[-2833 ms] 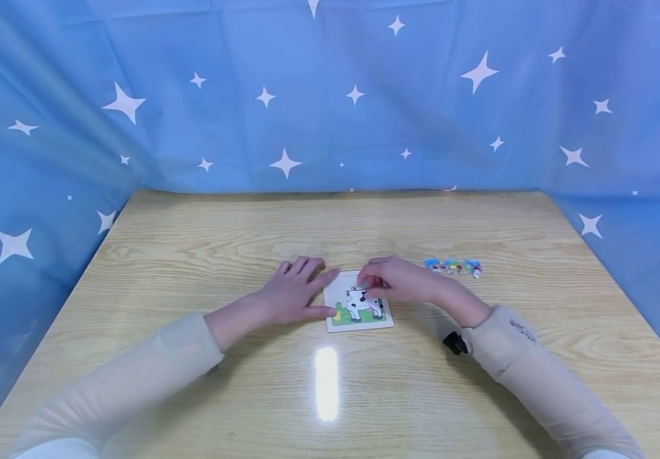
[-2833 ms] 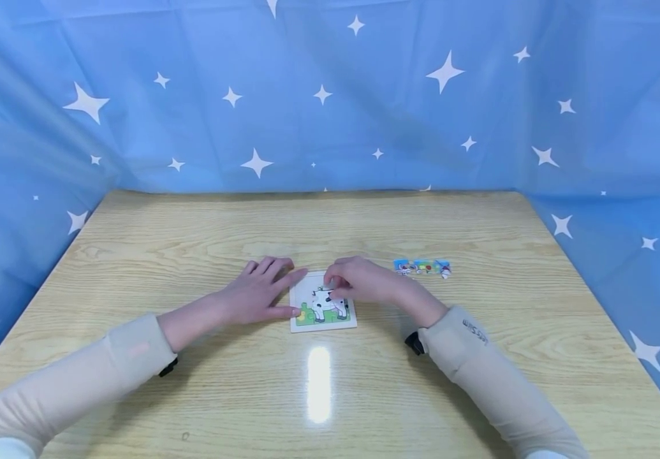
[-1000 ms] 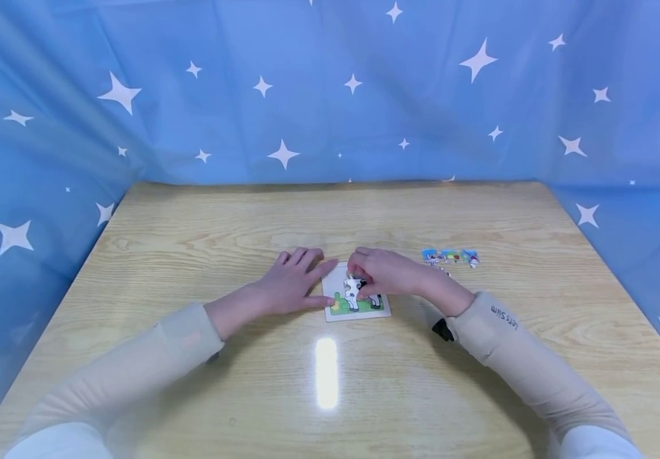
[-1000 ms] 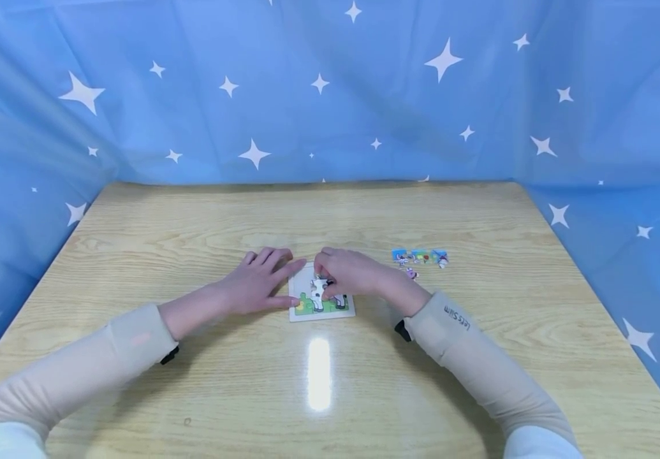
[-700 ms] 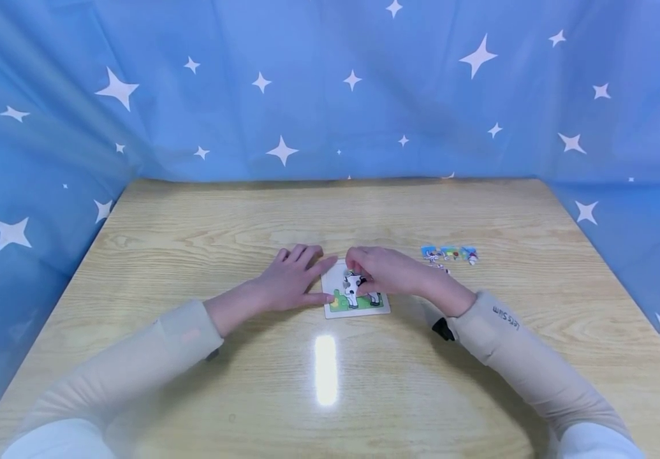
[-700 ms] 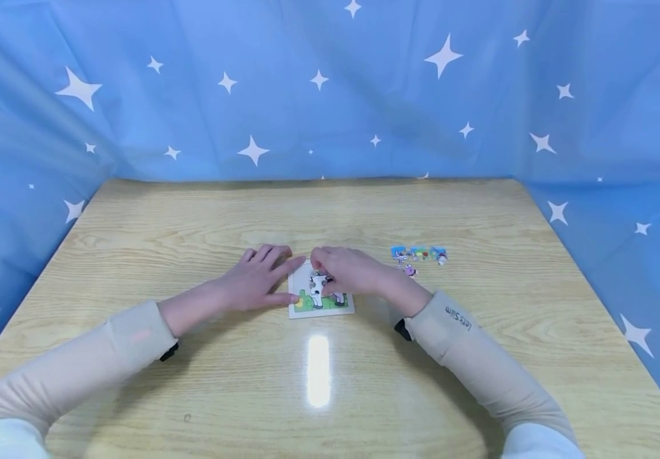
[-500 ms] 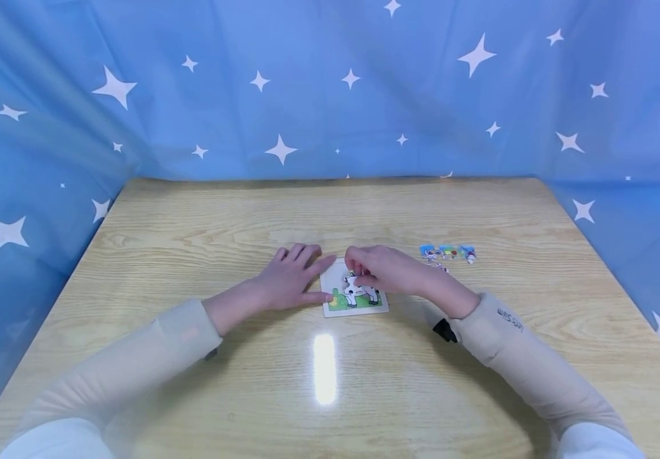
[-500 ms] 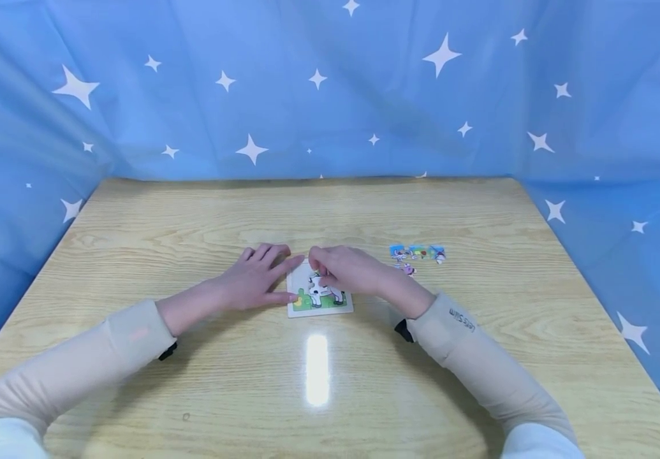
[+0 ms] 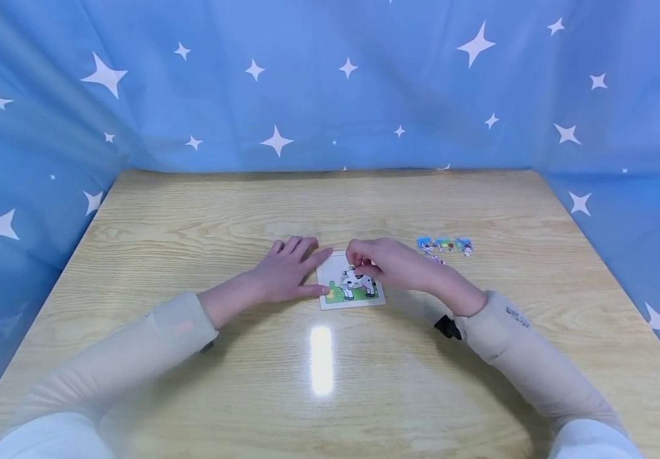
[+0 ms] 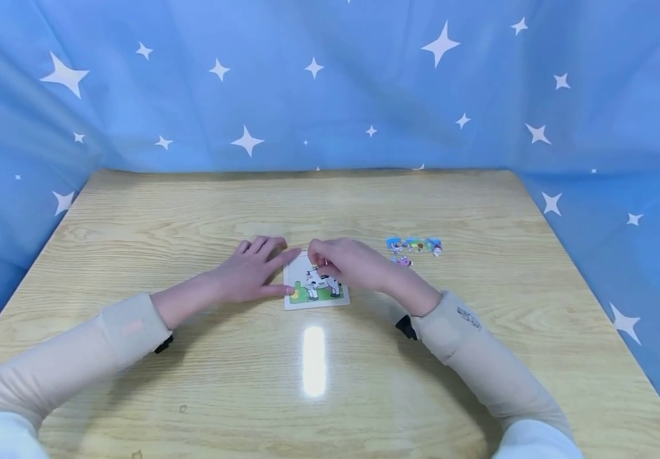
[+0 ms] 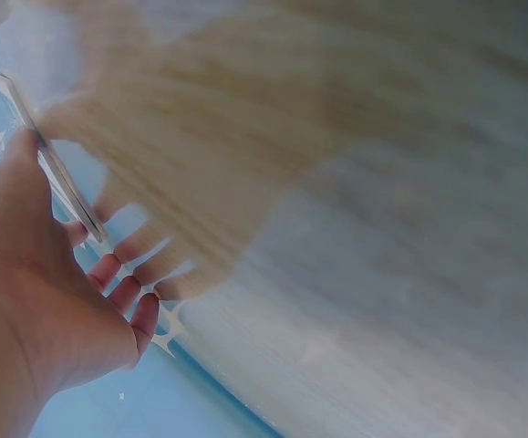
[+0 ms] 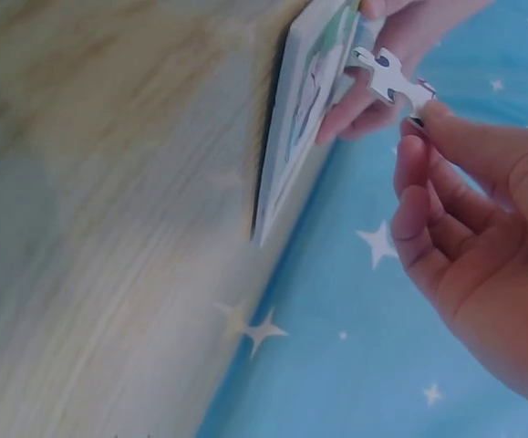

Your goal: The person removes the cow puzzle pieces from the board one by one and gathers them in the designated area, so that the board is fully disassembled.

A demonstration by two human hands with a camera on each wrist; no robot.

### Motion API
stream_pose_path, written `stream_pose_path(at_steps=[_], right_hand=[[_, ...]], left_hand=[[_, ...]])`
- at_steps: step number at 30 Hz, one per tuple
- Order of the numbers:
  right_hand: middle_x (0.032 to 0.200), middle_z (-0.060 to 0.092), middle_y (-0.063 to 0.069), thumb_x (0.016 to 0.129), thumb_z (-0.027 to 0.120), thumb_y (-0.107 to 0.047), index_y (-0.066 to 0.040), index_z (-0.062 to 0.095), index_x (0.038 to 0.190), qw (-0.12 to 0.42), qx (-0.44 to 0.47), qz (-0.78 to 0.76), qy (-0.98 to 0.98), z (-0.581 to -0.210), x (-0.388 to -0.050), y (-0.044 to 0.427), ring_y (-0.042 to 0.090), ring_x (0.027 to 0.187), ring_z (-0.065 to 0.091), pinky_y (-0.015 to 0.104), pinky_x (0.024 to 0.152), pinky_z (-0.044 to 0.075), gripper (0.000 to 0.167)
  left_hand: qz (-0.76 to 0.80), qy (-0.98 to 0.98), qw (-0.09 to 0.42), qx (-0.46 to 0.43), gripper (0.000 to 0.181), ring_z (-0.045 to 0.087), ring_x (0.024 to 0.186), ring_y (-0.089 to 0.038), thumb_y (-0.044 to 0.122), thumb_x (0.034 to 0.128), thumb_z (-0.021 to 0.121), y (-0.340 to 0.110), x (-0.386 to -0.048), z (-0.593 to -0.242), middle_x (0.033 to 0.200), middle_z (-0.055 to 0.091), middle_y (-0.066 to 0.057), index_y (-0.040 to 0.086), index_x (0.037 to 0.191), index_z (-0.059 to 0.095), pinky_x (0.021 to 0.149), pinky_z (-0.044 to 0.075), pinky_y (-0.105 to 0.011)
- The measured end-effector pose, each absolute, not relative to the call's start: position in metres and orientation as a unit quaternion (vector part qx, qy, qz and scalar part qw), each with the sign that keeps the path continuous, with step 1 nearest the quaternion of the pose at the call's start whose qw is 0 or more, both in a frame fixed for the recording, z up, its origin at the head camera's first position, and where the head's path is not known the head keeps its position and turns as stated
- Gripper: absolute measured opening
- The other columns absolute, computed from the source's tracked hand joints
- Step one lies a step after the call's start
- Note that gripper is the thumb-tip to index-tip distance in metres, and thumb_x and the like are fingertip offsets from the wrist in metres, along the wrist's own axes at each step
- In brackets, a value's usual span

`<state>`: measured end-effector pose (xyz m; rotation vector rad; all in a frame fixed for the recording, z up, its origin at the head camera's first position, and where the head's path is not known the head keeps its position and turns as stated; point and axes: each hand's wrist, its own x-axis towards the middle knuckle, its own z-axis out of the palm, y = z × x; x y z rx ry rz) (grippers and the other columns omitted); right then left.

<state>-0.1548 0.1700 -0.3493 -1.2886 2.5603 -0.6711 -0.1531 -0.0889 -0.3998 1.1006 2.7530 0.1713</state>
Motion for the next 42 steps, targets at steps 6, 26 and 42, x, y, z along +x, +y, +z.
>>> stream_pose_path(at_steps=[6,26,42], right_hand=[[0.088,0.069,0.0,0.095,0.071,0.002,-0.009,0.06,0.104,0.087,-0.429,-0.233,0.868,-0.346,-0.155,0.178,0.014,0.081,0.063,0.035,0.075,0.054,0.019],[0.089,0.067,-0.003,0.093,0.072,0.006,-0.007,0.062,0.102,0.059,-0.424,-0.243,0.87,-0.334,-0.158,0.214,0.015,0.083,0.066,0.036,0.072,0.054,0.018],[0.087,0.068,-0.005,0.091,0.072,0.007,-0.009,0.065,0.101,0.061,-0.387,-0.248,0.886,-0.335,-0.164,0.248,0.012,0.076,0.063,0.031,0.066,0.052,0.02]], left_hand=[[0.056,0.924,0.084,0.37,0.083,0.028,0.144,-0.034,0.066,0.1002,0.048,-0.088,-0.152,-0.4,0.16,0.029,-0.016,0.019,0.165,0.025,0.11,0.03,-0.056],[0.061,0.922,0.082,0.373,0.082,0.029,0.143,-0.035,0.064,0.1012,0.049,-0.088,-0.15,-0.399,0.159,0.029,-0.016,0.017,0.165,0.026,0.109,0.029,-0.055],[0.056,0.921,0.073,0.378,0.082,0.029,0.143,-0.034,0.065,0.101,0.048,-0.09,-0.153,-0.403,0.159,0.029,-0.016,0.018,0.165,0.025,0.108,0.03,-0.055]])
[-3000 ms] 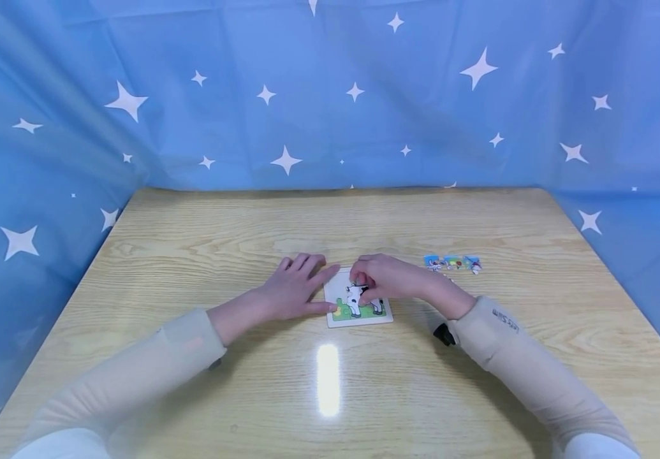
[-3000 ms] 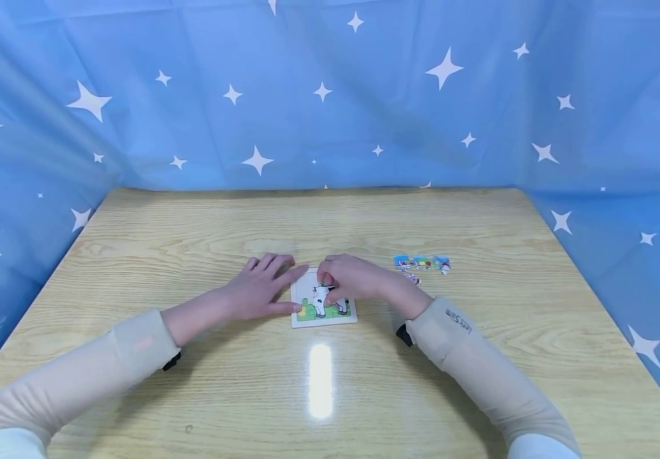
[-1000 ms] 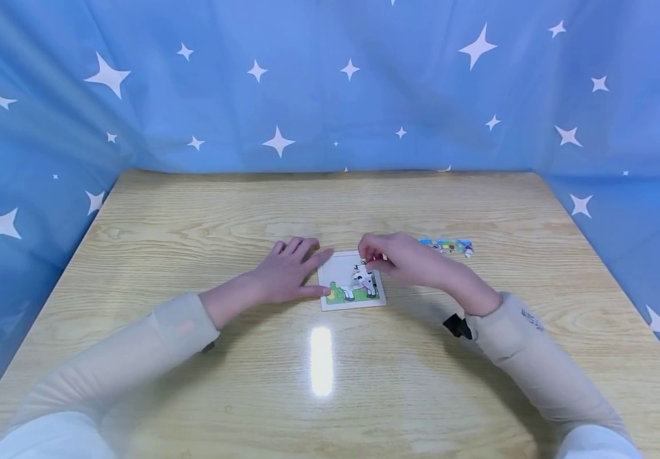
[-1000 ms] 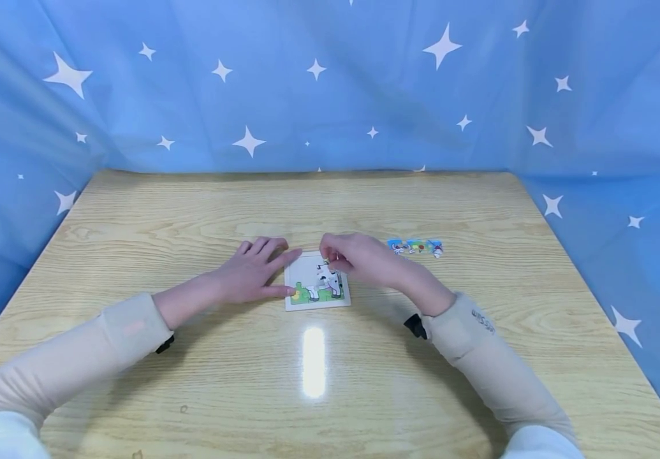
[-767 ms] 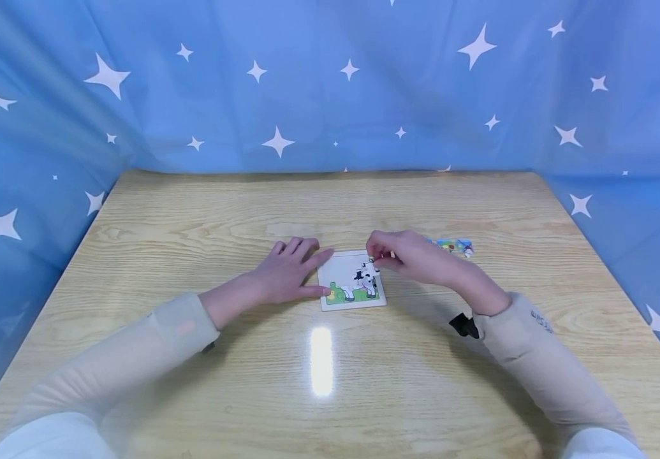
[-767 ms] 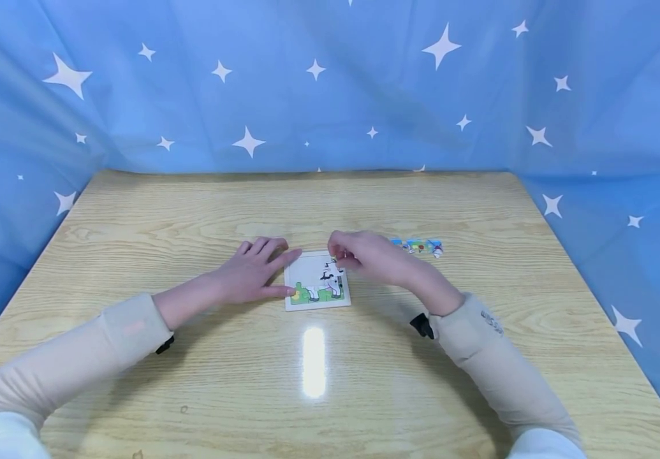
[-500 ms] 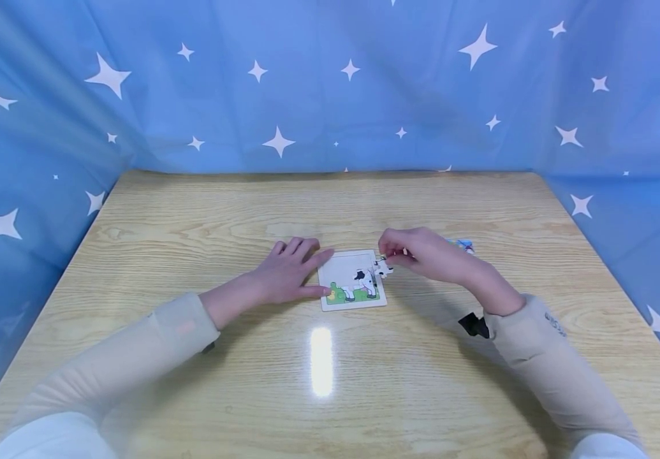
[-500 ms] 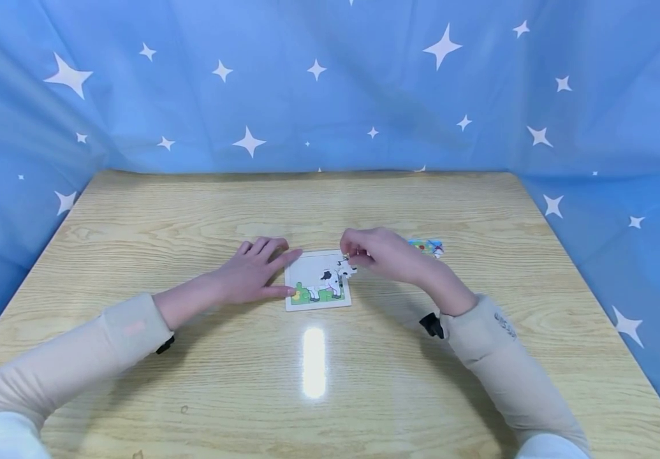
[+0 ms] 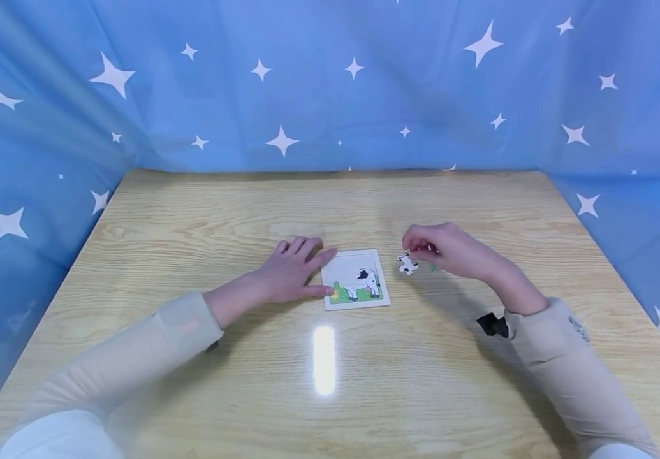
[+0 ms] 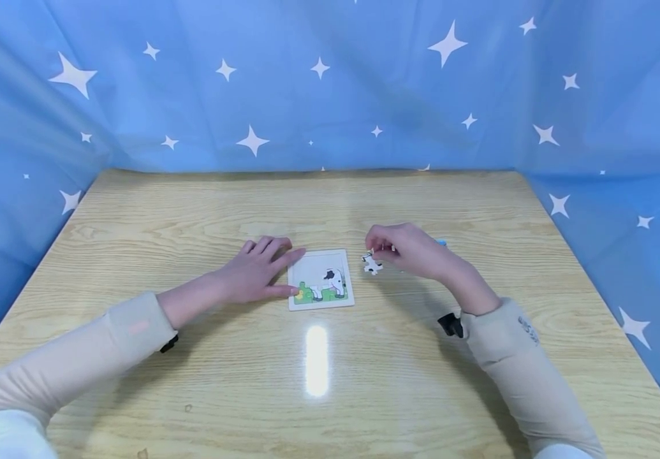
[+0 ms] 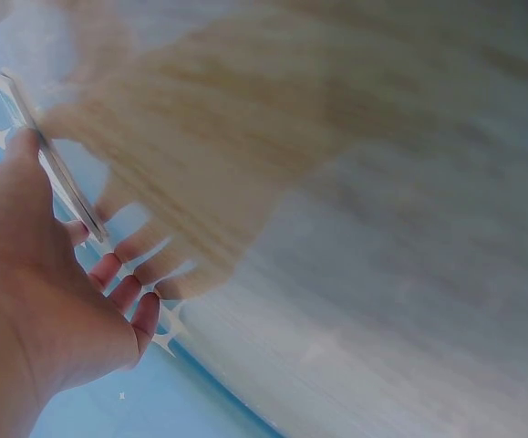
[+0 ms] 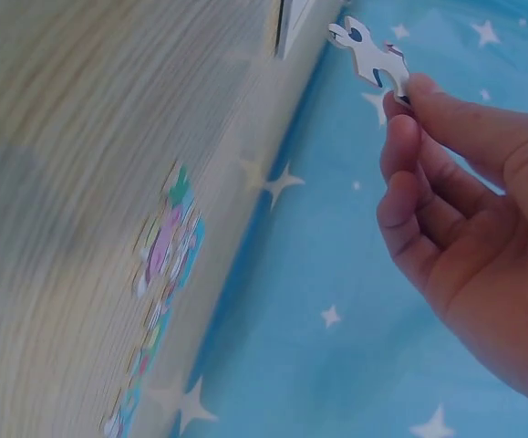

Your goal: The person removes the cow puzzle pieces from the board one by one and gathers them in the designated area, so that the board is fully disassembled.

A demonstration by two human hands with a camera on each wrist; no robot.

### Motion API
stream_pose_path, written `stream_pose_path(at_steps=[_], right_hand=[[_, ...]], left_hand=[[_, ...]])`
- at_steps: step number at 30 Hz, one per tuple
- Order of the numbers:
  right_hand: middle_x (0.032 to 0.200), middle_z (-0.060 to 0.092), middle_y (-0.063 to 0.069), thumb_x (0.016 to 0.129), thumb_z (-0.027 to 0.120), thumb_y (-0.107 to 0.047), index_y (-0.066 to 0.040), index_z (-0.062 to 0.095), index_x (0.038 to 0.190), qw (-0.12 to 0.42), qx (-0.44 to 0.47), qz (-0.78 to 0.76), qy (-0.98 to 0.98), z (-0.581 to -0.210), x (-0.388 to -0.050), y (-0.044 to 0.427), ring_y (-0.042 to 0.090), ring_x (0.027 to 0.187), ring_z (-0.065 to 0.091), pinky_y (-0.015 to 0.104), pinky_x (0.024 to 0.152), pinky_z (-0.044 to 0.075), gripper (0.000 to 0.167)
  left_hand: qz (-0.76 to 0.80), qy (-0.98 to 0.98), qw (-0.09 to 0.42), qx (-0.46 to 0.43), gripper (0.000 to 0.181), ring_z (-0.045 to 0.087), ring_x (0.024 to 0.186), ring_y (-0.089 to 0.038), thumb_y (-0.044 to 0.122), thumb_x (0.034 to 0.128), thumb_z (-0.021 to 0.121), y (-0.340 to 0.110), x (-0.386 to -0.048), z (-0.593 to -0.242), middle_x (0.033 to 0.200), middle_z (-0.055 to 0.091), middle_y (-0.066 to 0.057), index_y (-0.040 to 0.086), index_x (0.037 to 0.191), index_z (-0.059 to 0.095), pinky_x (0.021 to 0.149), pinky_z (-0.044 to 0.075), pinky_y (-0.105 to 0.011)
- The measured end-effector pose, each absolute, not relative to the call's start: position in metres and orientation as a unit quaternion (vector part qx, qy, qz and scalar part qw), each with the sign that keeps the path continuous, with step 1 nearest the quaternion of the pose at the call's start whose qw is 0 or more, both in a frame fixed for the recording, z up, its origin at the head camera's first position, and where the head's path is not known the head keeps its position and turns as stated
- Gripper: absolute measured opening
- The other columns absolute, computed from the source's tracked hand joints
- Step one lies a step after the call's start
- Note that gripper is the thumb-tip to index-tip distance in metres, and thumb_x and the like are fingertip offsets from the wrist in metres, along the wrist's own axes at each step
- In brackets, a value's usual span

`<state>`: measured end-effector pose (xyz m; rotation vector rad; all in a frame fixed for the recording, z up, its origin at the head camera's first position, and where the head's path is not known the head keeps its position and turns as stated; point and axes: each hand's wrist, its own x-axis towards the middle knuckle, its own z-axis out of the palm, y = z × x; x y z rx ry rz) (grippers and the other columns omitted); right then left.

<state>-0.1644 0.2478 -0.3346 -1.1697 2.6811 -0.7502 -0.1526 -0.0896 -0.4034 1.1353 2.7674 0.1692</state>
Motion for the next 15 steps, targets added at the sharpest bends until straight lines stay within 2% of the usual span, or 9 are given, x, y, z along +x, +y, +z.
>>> stream_pose_path(at_steps=[6,8,15], right_hand=[[0.081,0.066,0.001,0.091,0.071,0.01,-0.007,0.064,0.1,0.068,-0.372,-0.262,0.888,-0.333,-0.165,0.262,0.018,0.063,0.06,0.028,0.06,0.05,0.02],[0.08,0.067,0.001,0.091,0.071,0.011,-0.007,0.064,0.099,0.058,-0.375,-0.262,0.887,-0.334,-0.164,0.268,0.02,0.065,0.062,0.028,0.061,0.051,0.021],[0.083,0.067,-0.003,0.088,0.074,0.011,-0.009,0.066,0.098,0.015,-0.376,-0.243,0.894,-0.337,-0.164,0.285,0.009,0.076,0.064,0.028,0.067,0.053,0.024]], left_hand=[[0.052,0.923,0.077,0.374,0.083,0.029,0.144,-0.035,0.066,0.1008,0.047,-0.09,-0.153,-0.403,0.159,0.029,-0.016,0.019,0.165,0.024,0.109,0.03,-0.055],[0.052,0.923,0.079,0.374,0.083,0.028,0.144,-0.035,0.066,0.1007,0.047,-0.091,-0.153,-0.403,0.16,0.029,-0.016,0.019,0.165,0.023,0.109,0.03,-0.056],[0.057,0.921,0.074,0.378,0.083,0.029,0.143,-0.035,0.065,0.1009,0.048,-0.09,-0.153,-0.403,0.158,0.03,-0.015,0.018,0.165,0.024,0.108,0.031,-0.055]])
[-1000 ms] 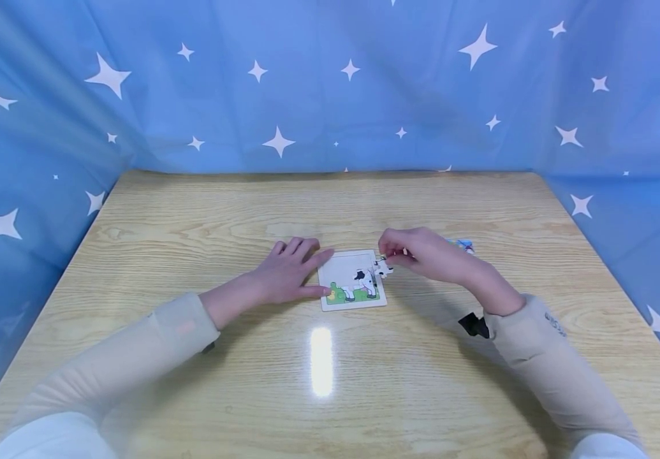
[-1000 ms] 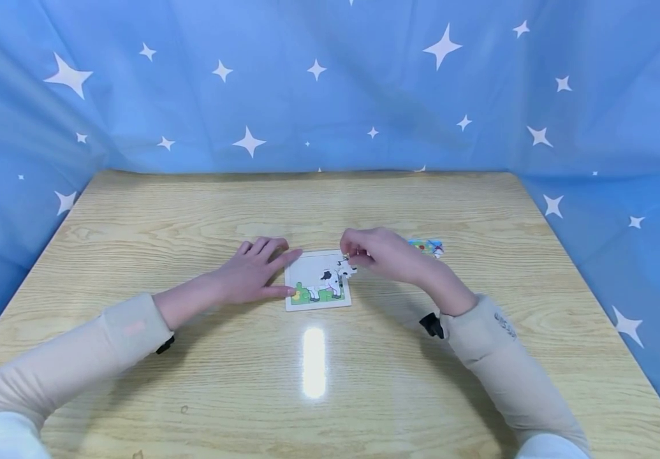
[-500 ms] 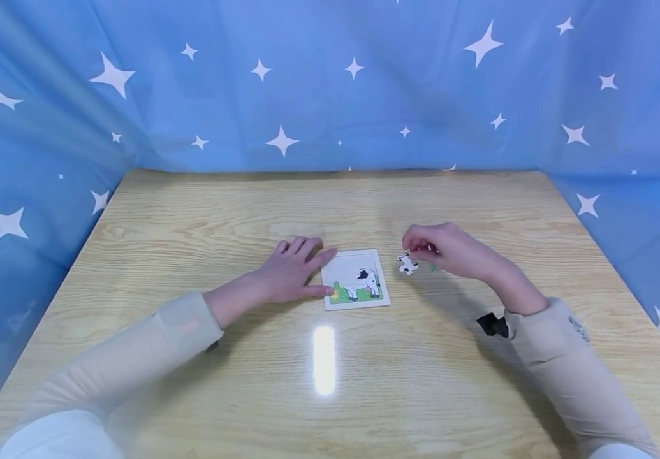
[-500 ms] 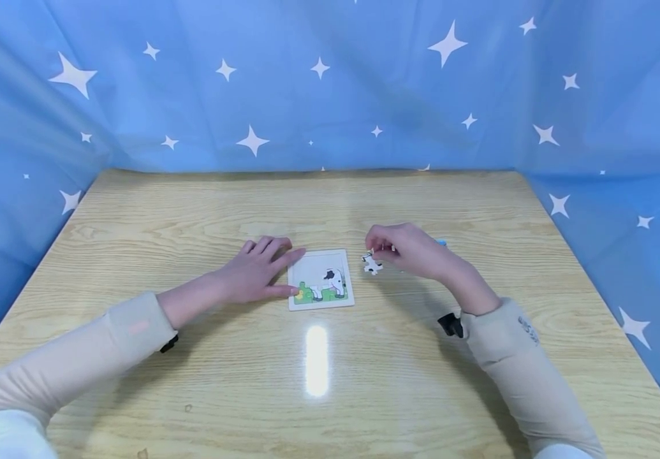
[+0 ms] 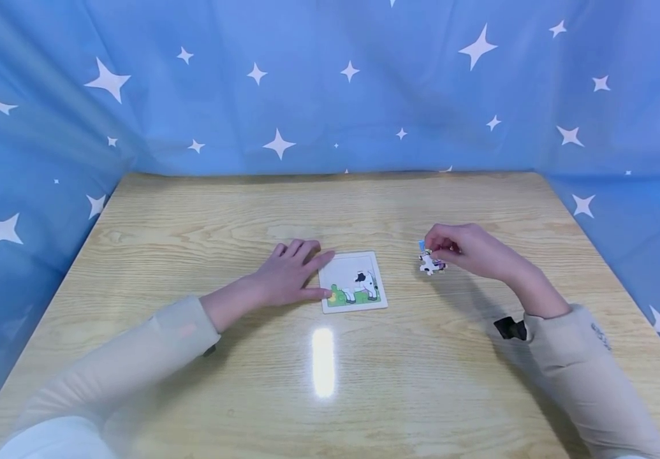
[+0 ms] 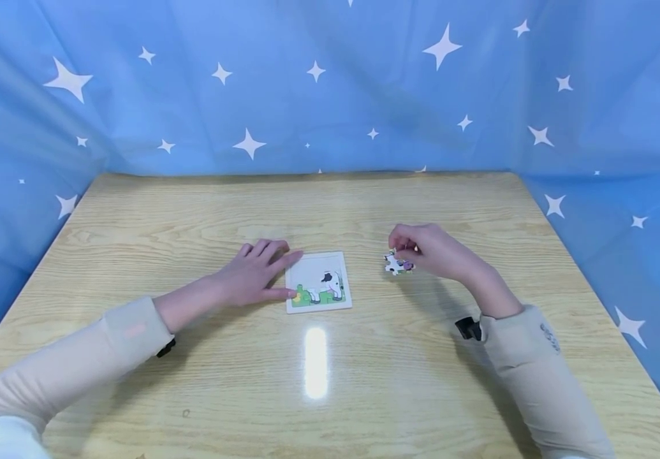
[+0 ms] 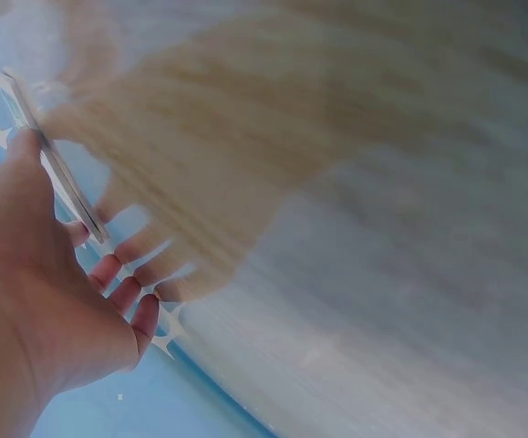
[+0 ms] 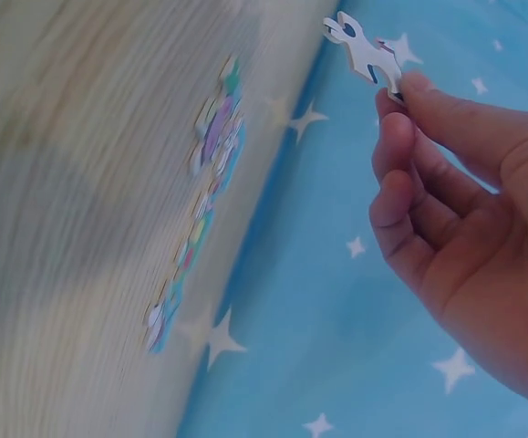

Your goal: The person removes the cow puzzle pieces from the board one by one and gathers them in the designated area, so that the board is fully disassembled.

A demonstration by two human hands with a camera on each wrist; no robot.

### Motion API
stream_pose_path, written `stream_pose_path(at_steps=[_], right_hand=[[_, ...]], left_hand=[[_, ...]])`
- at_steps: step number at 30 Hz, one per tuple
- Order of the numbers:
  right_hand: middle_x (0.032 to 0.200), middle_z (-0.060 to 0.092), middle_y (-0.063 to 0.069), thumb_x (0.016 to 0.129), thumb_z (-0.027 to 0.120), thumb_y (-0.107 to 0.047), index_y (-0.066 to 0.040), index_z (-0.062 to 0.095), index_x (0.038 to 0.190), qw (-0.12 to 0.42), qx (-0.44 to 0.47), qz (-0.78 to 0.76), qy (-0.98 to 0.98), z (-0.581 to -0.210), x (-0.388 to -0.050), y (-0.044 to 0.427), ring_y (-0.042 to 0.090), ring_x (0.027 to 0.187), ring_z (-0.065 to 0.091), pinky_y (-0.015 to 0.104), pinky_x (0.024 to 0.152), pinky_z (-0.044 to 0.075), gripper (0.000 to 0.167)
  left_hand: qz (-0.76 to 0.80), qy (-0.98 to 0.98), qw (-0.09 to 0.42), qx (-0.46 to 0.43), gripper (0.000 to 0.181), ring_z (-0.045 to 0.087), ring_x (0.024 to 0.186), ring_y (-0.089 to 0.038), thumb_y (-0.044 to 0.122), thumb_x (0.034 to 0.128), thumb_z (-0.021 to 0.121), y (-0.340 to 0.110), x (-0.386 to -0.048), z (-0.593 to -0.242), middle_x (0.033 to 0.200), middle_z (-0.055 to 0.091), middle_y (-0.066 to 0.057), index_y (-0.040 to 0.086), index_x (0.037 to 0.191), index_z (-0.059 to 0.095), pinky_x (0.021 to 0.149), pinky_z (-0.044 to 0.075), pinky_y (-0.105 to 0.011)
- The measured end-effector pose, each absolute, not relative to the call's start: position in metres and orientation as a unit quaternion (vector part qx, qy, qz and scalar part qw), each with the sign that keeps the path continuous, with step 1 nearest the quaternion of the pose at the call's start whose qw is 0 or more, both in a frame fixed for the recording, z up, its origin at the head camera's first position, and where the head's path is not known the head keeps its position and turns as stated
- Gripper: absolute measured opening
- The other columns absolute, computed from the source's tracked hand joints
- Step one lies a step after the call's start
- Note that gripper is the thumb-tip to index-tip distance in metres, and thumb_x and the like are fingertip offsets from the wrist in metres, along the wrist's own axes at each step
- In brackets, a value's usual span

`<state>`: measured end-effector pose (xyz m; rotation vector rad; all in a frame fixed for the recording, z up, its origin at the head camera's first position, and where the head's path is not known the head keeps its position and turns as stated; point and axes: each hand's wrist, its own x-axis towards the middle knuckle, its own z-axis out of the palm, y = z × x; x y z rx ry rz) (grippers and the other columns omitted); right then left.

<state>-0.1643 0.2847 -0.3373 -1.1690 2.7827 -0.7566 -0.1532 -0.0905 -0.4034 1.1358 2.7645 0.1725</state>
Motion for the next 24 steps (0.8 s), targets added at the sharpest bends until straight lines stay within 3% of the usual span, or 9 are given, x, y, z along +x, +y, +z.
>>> stream_pose_path(at_steps=[24], right_hand=[[0.082,0.063,-0.008,0.092,0.074,0.002,-0.01,0.066,0.1,0.015,-0.314,-0.217,0.924,-0.342,-0.162,0.326,0.006,0.074,0.058,0.028,0.064,0.048,0.017]], left_hand=[[0.07,0.918,0.071,0.383,0.081,0.03,0.142,-0.035,0.063,0.1012,0.05,-0.09,-0.151,-0.401,0.157,0.032,-0.016,0.016,0.164,0.027,0.106,0.031,-0.055]])
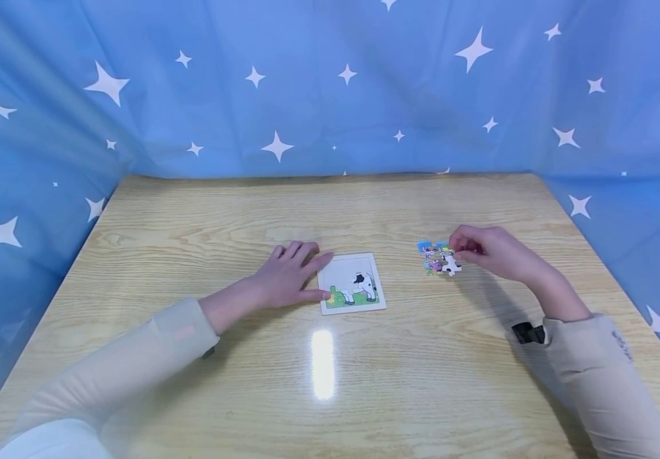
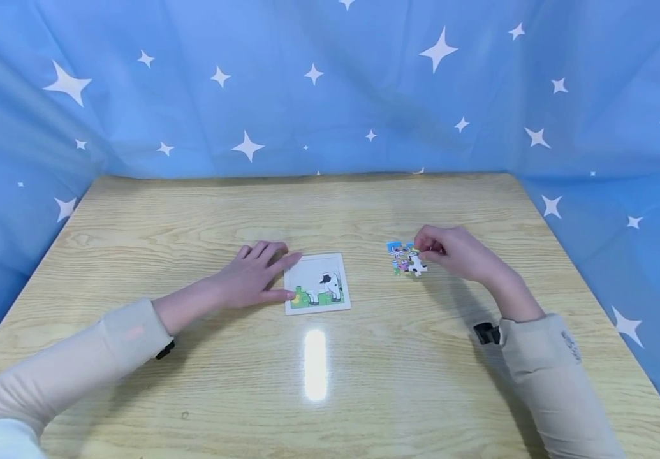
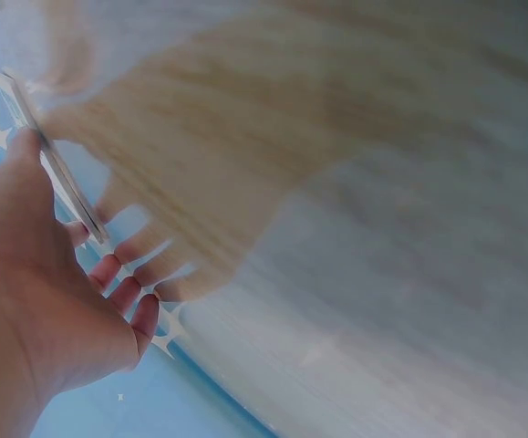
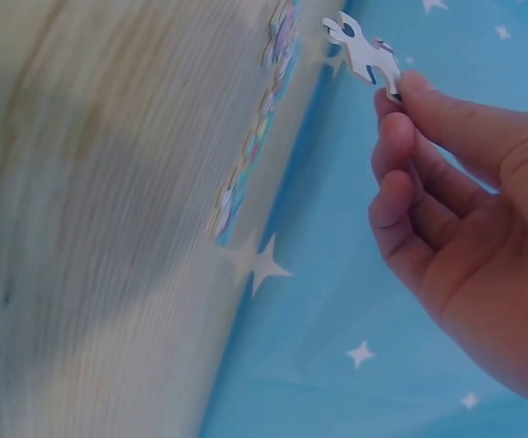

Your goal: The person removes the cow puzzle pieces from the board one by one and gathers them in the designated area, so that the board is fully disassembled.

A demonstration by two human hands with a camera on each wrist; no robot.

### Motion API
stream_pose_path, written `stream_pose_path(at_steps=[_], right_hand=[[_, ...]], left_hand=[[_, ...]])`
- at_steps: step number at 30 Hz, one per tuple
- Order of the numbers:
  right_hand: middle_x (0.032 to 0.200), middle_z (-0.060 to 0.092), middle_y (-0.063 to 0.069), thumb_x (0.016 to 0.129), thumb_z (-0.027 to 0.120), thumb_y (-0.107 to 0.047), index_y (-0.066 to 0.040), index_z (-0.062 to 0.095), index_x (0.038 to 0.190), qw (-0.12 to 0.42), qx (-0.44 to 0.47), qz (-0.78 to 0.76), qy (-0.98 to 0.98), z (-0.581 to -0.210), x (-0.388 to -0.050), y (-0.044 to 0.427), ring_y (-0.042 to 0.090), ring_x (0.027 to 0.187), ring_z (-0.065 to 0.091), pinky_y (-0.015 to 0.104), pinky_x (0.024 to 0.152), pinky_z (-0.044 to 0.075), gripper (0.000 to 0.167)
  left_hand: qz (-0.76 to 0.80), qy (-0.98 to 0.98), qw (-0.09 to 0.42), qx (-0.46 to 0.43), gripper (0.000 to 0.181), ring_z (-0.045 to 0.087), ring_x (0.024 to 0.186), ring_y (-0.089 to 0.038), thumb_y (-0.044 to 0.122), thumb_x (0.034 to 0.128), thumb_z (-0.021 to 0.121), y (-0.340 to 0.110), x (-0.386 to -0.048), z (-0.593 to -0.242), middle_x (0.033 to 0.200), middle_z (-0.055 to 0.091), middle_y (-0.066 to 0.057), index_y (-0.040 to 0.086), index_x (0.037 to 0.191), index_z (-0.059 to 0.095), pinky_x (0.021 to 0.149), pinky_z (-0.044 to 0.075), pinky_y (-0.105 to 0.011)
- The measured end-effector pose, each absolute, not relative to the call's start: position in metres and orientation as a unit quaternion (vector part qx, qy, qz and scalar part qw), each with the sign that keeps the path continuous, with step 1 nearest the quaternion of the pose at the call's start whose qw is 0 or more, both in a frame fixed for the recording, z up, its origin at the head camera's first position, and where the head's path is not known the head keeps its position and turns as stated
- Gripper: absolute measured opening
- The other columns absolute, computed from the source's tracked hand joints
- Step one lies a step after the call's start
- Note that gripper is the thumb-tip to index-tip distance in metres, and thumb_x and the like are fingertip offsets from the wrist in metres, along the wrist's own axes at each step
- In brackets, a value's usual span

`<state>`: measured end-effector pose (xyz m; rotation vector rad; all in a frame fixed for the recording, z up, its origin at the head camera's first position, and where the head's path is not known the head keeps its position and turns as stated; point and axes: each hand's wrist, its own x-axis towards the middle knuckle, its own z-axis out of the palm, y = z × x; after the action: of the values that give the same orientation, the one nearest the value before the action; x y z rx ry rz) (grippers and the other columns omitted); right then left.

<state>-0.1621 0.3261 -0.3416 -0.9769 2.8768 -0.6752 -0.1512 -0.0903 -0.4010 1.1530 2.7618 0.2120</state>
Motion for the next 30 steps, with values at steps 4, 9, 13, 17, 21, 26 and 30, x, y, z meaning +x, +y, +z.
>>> stream_pose_path(at_steps=[4,9,13,17,21,26,30], right_hand=[[0.083,0.064,-0.008,0.093,0.073,0.002,-0.011,0.066,0.101,0.027,-0.307,-0.222,0.925,-0.343,-0.163,0.332,0.005,0.074,0.057,0.028,0.064,0.047,0.017],[0.085,0.066,-0.007,0.093,0.072,0.002,-0.011,0.066,0.1,0.045,-0.293,-0.229,0.927,-0.344,-0.165,0.338,0.005,0.075,0.058,0.028,0.065,0.047,0.016],[0.087,0.068,-0.006,0.095,0.07,0.003,-0.01,0.066,0.101,0.066,-0.275,-0.237,0.93,-0.346,-0.167,0.341,0.006,0.076,0.059,0.029,0.066,0.048,0.015],[0.088,0.068,-0.005,0.096,0.069,0.003,-0.009,0.066,0.103,0.083,-0.262,-0.247,0.929,-0.348,-0.169,0.344,0.008,0.077,0.059,0.029,0.067,0.048,0.014],[0.088,0.068,-0.004,0.096,0.068,0.002,-0.007,0.066,0.104,0.094,-0.255,-0.25,0.929,-0.35,-0.171,0.345,0.008,0.078,0.06,0.029,0.068,0.049,0.013],[0.09,0.069,-0.003,0.097,0.068,0.002,-0.006,0.066,0.105,0.106,-0.252,-0.253,0.928,-0.353,-0.175,0.345,0.011,0.08,0.062,0.029,0.069,0.05,0.012],[0.091,0.069,-0.002,0.097,0.068,0.003,-0.005,0.067,0.105,0.121,-0.252,-0.255,0.926,-0.356,-0.178,0.345,0.013,0.079,0.063,0.029,0.069,0.05,0.012]], left_hand=[[0.067,0.919,0.076,0.381,0.082,0.029,0.143,-0.034,0.064,0.1013,0.048,-0.09,-0.151,-0.4,0.158,0.031,-0.015,0.017,0.164,0.026,0.107,0.031,-0.055],[0.067,0.92,0.081,0.378,0.082,0.028,0.143,-0.034,0.064,0.1014,0.048,-0.09,-0.151,-0.4,0.158,0.03,-0.015,0.018,0.165,0.025,0.108,0.03,-0.055],[0.07,0.919,0.082,0.378,0.082,0.028,0.144,-0.034,0.064,0.1015,0.048,-0.09,-0.152,-0.401,0.159,0.029,-0.015,0.018,0.165,0.024,0.108,0.03,-0.055],[0.069,0.92,0.08,0.378,0.082,0.028,0.143,-0.034,0.065,0.1013,0.048,-0.09,-0.152,-0.401,0.158,0.03,-0.015,0.018,0.165,0.025,0.108,0.03,-0.054],[0.069,0.92,0.079,0.378,0.082,0.028,0.143,-0.034,0.065,0.1011,0.048,-0.09,-0.152,-0.401,0.158,0.03,-0.015,0.018,0.165,0.025,0.108,0.03,-0.054],[0.069,0.92,0.081,0.378,0.082,0.028,0.143,-0.034,0.065,0.1012,0.048,-0.09,-0.152,-0.401,0.159,0.03,-0.015,0.018,0.165,0.025,0.109,0.029,-0.054],[0.066,0.92,0.081,0.377,0.081,0.028,0.143,-0.034,0.064,0.1013,0.048,-0.09,-0.152,-0.401,0.158,0.03,-0.014,0.019,0.165,0.025,0.108,0.03,-0.054]])
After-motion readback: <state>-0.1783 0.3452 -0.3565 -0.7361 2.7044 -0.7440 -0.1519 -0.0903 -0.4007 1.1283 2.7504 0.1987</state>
